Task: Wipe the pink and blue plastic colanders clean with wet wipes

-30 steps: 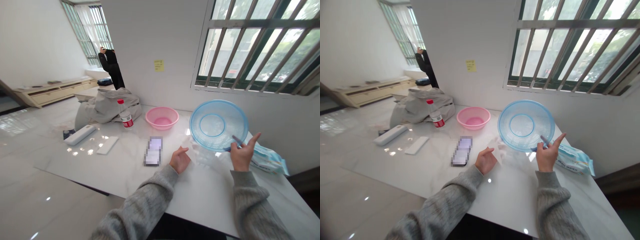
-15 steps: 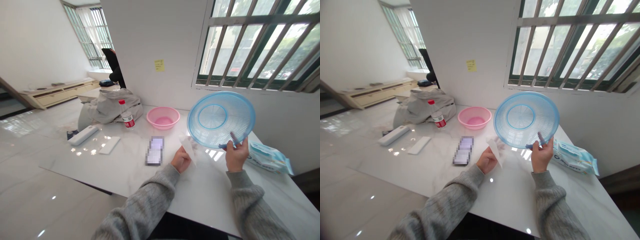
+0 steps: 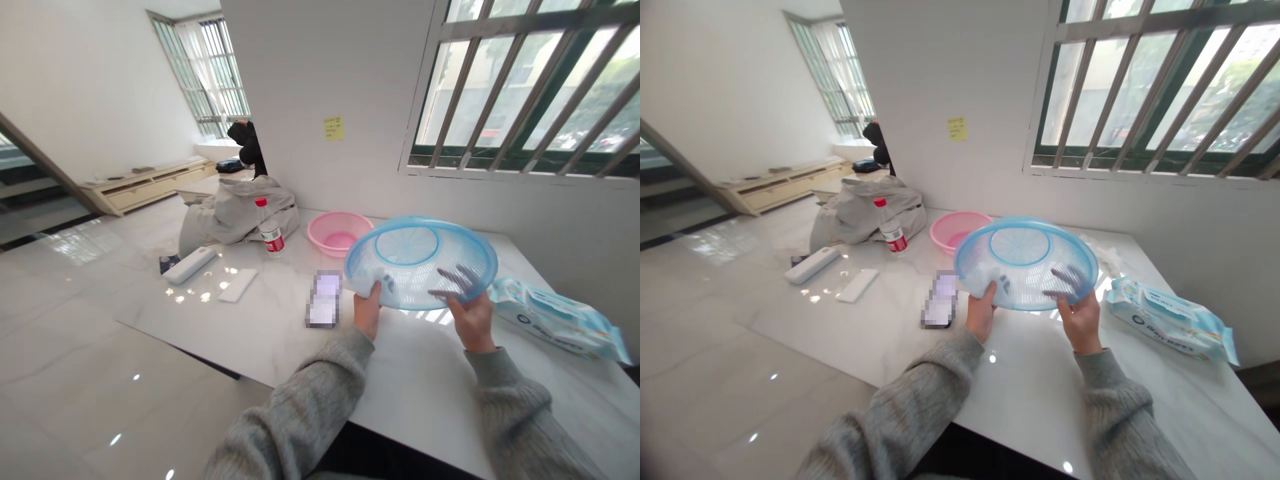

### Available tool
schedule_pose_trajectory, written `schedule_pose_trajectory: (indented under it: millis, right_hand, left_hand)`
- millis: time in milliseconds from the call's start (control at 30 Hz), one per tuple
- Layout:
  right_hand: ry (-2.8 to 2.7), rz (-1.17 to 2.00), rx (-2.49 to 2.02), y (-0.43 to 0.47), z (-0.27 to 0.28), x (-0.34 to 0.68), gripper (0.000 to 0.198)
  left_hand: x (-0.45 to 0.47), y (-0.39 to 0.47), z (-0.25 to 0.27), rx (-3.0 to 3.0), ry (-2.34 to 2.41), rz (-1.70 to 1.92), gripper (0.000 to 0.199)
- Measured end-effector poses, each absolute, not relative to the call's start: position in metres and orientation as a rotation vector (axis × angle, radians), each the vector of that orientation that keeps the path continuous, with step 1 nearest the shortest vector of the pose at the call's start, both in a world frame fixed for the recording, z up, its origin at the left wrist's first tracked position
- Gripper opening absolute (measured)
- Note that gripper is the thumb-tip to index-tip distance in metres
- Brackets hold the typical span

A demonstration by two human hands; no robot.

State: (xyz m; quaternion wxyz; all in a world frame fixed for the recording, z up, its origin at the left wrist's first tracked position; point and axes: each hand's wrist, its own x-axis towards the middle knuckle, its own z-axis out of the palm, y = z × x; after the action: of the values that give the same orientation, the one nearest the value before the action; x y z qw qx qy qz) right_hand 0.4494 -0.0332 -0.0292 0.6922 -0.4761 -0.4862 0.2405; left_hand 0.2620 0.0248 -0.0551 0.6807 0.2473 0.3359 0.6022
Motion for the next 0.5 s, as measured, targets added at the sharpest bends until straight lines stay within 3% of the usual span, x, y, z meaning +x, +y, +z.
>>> schedule_pose_trajectory:
  millis: [300, 500]
  right_hand:
    - [-0.744, 0.851, -1.102, -0.031, -0.021, 0.458, 0.054]
    - [-0.644, 0.970, -0.997, -0.031, -0.025, 0.431, 0.051]
  left_hand:
    - [0.260, 0.024, -0.056, 0.666, 0.766, 1.477, 0.043]
    - [0.263, 0.023, -0.055, 0.661, 0.654, 1.373, 0.051]
